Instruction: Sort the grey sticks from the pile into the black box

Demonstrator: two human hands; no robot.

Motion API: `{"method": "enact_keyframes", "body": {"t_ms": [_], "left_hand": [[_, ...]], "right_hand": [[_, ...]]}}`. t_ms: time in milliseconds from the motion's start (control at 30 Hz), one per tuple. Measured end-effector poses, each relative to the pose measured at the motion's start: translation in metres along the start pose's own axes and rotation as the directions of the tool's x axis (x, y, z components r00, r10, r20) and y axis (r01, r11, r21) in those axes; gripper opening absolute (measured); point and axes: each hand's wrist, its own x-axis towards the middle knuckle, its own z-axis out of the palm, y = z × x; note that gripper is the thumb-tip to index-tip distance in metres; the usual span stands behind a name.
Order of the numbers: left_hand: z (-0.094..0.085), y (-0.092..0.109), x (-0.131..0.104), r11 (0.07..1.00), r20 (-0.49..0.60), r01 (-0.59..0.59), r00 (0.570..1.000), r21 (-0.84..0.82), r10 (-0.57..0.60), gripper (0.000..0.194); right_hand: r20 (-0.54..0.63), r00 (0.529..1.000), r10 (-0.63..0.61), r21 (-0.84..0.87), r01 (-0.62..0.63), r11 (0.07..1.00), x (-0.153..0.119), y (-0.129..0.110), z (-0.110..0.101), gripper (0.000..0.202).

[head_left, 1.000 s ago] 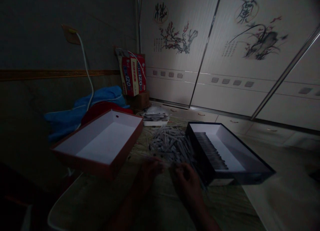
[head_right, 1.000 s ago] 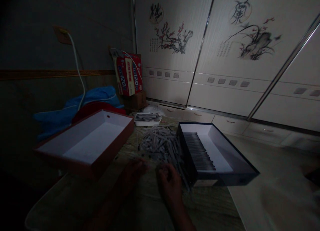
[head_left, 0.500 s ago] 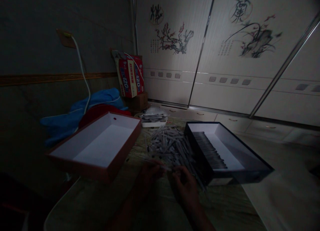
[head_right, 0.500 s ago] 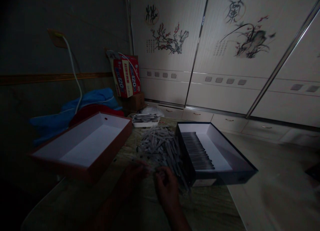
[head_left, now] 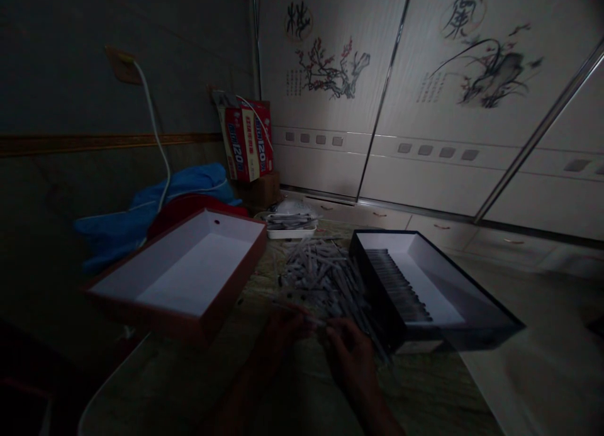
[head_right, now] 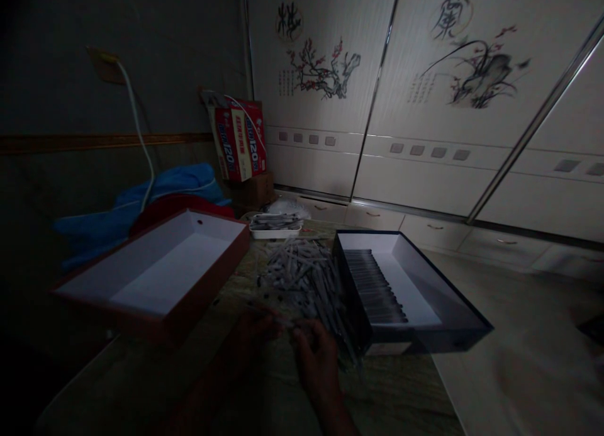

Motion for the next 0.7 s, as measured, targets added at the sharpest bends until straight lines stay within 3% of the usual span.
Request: {"method": "enact_keyframes", "body": {"t_ms": [267, 367, 567, 700], "left_hand": [[0.006, 0.003, -0.002, 0.997, -0.01, 0.045, 0.999, 0.064, -0.044, 0.019], [0.006, 0.004, -0.002, 0.997, -0.066, 0.065, 0.996, 0.038, -0.062, 0.019], [0.007, 0.006, 0.001, 0.998, -0.107, 0.068, 0.992, 0.014, -0.066, 0.021], [0.005, 0.001, 0.004, 0.996, -0.088, 0.086, 0.992, -0.002, -0.086, 0.018]], "right_hand": [[0.03, 0.994, -0.101, -0.184, 0.105, 0.977, -0.002, 0.003, 0.001, 0.034], [0.021, 0.992, -0.126, -0.269, 0.127, 0.955, -0.001, 0.0, 0.001, 0.036], [0.09, 0.984, -0.151, -0.311, 0.172, 0.935, -0.002, -0.011, -0.002, 0.022], [0.117, 0.971, -0.209, -0.34, 0.236, 0.91, -0.002, -0.005, -0.002, 0.024]]}}
